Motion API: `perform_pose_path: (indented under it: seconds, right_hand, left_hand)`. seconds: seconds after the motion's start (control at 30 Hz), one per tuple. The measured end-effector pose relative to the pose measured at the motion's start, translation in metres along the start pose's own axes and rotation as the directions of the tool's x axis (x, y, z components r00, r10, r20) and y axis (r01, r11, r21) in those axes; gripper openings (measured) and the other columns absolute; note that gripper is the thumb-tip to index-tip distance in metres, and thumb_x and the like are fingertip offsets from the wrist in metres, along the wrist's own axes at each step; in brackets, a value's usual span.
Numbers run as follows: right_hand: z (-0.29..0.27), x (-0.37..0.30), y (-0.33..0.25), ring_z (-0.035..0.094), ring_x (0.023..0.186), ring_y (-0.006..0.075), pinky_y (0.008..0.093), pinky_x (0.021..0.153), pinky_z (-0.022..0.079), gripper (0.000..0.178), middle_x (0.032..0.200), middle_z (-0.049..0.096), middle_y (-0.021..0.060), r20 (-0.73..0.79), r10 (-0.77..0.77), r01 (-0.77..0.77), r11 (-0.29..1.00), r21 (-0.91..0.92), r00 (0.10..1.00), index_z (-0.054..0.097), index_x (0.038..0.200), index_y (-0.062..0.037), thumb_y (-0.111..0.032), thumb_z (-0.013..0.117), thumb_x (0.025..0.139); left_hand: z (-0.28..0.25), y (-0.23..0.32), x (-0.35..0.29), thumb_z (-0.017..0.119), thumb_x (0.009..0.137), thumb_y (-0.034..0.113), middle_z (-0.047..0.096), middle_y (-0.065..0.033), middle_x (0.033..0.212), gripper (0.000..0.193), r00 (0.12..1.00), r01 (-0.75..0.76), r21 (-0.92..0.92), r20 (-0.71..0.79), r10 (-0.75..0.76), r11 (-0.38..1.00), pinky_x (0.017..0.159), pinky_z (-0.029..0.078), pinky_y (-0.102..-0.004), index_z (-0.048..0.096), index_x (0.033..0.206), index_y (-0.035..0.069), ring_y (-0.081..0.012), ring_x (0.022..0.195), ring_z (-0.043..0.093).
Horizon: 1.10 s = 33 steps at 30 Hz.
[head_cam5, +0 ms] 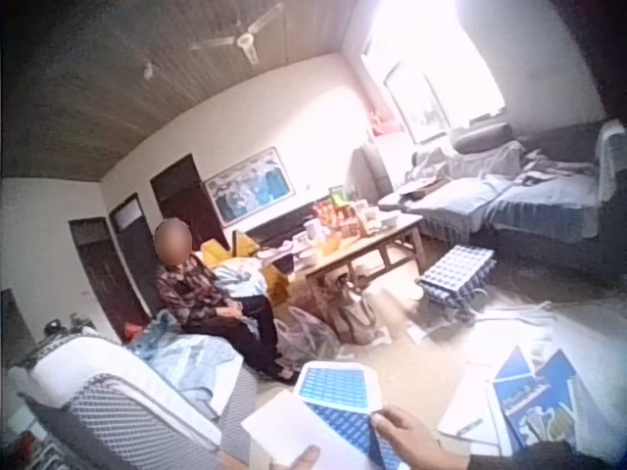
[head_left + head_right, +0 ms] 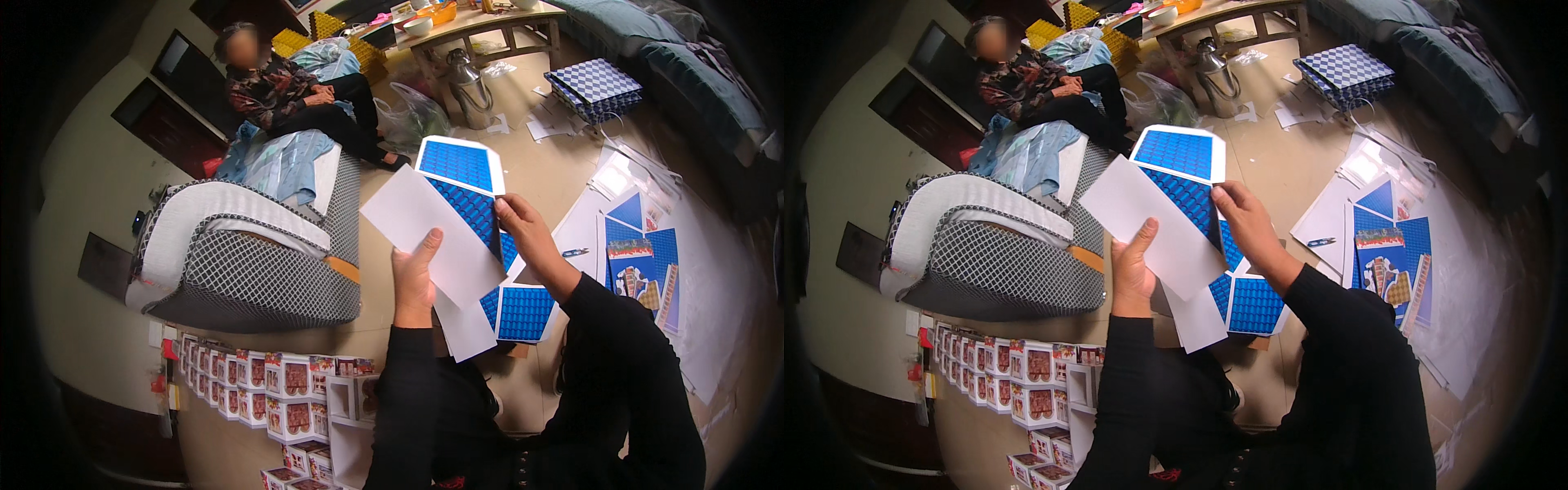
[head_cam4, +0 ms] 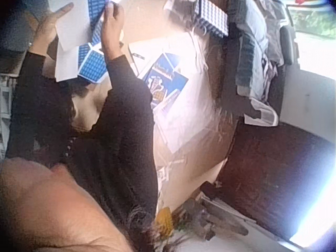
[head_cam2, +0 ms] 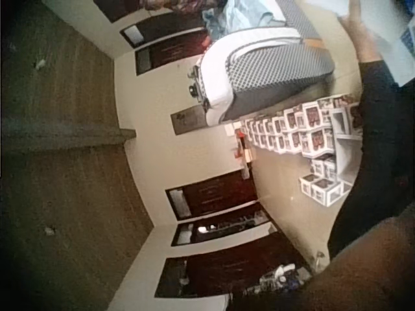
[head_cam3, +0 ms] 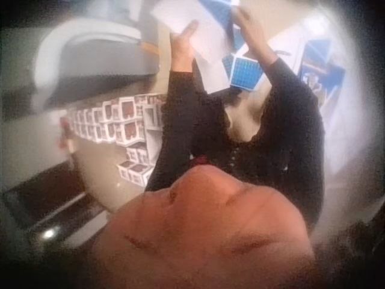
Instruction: The person sits on the floor and assembles small paper boxes. They pick up flat blue and white paper pieces, fold them into box shapes, and place them on the floor. The person handles multiple pieces one by one, folding and stacking them.
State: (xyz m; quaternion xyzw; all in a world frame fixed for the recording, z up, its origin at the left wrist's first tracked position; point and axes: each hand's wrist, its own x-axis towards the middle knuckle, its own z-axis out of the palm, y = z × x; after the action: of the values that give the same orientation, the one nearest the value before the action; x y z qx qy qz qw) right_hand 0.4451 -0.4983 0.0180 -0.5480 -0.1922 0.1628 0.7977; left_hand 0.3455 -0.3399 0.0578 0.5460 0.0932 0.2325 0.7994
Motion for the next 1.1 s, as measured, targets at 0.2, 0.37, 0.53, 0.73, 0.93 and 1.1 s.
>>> perform_pose_path:
  seconds: [0.2, 0.37, 0.53, 0.73, 0.93, 1.1]
  right_hand:
    - [0.014, -0.005, -0.016, 0.046, 0.126, 0.0291, 0.0366, 0.104, 0.039, 0.043, 0.126, 0.054, 0.0184, -0.205, -0.362, 0.277, 0.894, -0.352, 0.909, 0.043, 0.135, -0.0067, -0.020, 0.055, 0.096]
    - [0.010, -0.005, -0.026, 0.042, 0.132, 0.0295, 0.0385, 0.111, 0.031, 0.043, 0.146, 0.041, 0.0161, 0.236, -0.250, 0.294, 0.940, -0.175, 0.939, 0.048, 0.139, -0.0089, -0.024, 0.044, 0.099]
    - [0.031, -0.019, -0.043, 0.042, 0.131, 0.0237, 0.0336, 0.110, 0.030, 0.049, 0.145, 0.042, 0.0145, 0.291, -0.071, 0.043, 0.994, 0.103, 0.954, 0.042, 0.144, -0.0094, -0.034, 0.042, 0.102]
    - [0.042, -0.025, -0.042, 0.043, 0.129, 0.0188, 0.0295, 0.108, 0.031, 0.046, 0.141, 0.046, 0.0123, 0.208, -0.209, 0.197, 0.977, 0.077, 0.956, 0.042, 0.143, -0.0080, -0.029, 0.045, 0.102]
    - [0.040, -0.023, -0.040, 0.042, 0.132, 0.0199, 0.0305, 0.109, 0.031, 0.041, 0.142, 0.047, 0.0125, 0.155, -0.241, 0.243, 0.970, 0.007, 0.958, 0.047, 0.140, -0.0069, -0.021, 0.047, 0.101]
    - [0.041, -0.019, -0.026, 0.037, 0.136, 0.0256, 0.0343, 0.112, 0.028, 0.042, 0.145, 0.044, 0.0143, 0.145, -0.386, 0.403, 0.907, -0.120, 0.911, 0.046, 0.140, -0.0085, -0.019, 0.048, 0.100]
  left_hand:
    - [-0.010, 0.018, -0.004, 0.073, 0.083, 0.007, 0.061, -0.0074, 0.115, 0.045, 0.999, -0.025, 0.053, 0.045, 0.023, 0.998, 0.094, 0.047, -0.0330, 0.054, 0.124, 0.002, -0.0188, 0.105, 0.059]
    - [-0.006, 0.027, -0.007, 0.076, 0.081, 0.011, 0.061, -0.0058, 0.112, 0.050, 0.992, -0.011, 0.028, 0.130, 0.007, 1.000, 0.092, 0.048, -0.0335, 0.052, 0.124, 0.003, -0.0194, 0.104, 0.060]
    - [-0.016, 0.024, -0.009, 0.079, 0.078, 0.019, 0.061, -0.0053, 0.110, 0.057, 0.974, -0.014, -0.070, 0.227, 0.029, 0.997, 0.092, 0.049, -0.0355, 0.051, 0.124, 0.004, -0.0205, 0.104, 0.060]
    - [-0.012, 0.016, -0.002, 0.080, 0.078, 0.024, 0.058, -0.0056, 0.115, 0.063, 0.967, -0.005, -0.130, 0.252, 0.038, 0.992, 0.094, 0.047, -0.0369, 0.047, 0.128, 0.005, -0.0205, 0.107, 0.057]
    - [-0.002, 0.023, 0.000, 0.075, 0.082, 0.020, 0.047, -0.0069, 0.133, 0.076, 0.964, -0.237, 0.039, 0.131, 0.230, 0.971, 0.106, 0.036, -0.0372, 0.030, 0.143, 0.007, -0.0206, 0.124, 0.045]
    - [-0.003, 0.013, 0.001, 0.058, 0.095, 0.019, 0.035, -0.0072, 0.147, 0.068, 0.956, -0.291, 0.199, 0.104, 0.275, 0.936, 0.112, 0.027, -0.0372, 0.019, 0.150, 0.011, -0.0203, 0.132, 0.037]
